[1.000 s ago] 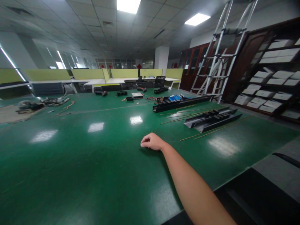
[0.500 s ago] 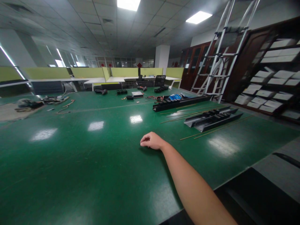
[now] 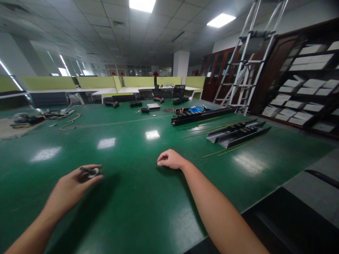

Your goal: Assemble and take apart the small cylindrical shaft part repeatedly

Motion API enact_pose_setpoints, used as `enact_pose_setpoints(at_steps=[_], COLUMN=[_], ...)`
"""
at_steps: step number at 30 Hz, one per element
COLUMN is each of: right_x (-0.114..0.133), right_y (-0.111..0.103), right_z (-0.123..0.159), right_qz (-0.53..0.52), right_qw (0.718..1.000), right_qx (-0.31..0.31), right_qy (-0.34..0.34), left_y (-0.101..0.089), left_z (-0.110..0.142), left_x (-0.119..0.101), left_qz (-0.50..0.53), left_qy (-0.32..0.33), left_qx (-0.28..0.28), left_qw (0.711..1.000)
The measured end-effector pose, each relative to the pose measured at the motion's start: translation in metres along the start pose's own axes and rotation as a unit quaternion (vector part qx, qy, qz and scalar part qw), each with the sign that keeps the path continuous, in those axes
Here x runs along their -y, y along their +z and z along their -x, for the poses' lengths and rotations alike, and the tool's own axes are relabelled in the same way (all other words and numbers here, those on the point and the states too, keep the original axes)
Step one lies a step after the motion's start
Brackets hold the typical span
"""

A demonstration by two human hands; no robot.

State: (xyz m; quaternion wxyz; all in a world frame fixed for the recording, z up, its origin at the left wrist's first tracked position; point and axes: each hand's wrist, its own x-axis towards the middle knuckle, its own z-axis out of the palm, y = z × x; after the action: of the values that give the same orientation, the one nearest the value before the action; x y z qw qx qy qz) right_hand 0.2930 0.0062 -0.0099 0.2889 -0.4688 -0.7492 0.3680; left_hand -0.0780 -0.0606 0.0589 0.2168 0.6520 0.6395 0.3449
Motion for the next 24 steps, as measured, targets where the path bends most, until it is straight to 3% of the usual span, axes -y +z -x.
enact_pose_setpoints(at_steps=[5, 8, 12, 19, 24], right_x=[0.001, 0.000, -0.001, 0.002, 0.015], right_y=[-0.001, 0.000, 0.005, 0.011, 0.016], right_z=[-0.002, -0.005, -0.009, -0.012, -0.009], right_qz=[-0.004, 0.014, 0.031, 0.036, 0.034], right_qw=[1.000, 1.000, 0.999, 0.999, 0.999], right_qx=[0.010, 0.003, 0.011, 0.023, 0.009], right_qy=[0.010, -0.013, -0.018, -0.018, -0.036], left_y=[0.112, 0.151, 0.157, 0.150, 0.151], left_z=[-0.039, -0.044, -0.044, -0.047, -0.044], left_x=[-0.035, -0.044, -0.038, -0.036, -0.034], left_qz=[0.189, 0.194, 0.214, 0.220, 0.231], left_qy=[0.049, 0.078, 0.094, 0.074, 0.097], left_qx=[0.074, 0.121, 0.167, 0.144, 0.147], left_qw=[0.978, 0.970, 0.958, 0.962, 0.957])
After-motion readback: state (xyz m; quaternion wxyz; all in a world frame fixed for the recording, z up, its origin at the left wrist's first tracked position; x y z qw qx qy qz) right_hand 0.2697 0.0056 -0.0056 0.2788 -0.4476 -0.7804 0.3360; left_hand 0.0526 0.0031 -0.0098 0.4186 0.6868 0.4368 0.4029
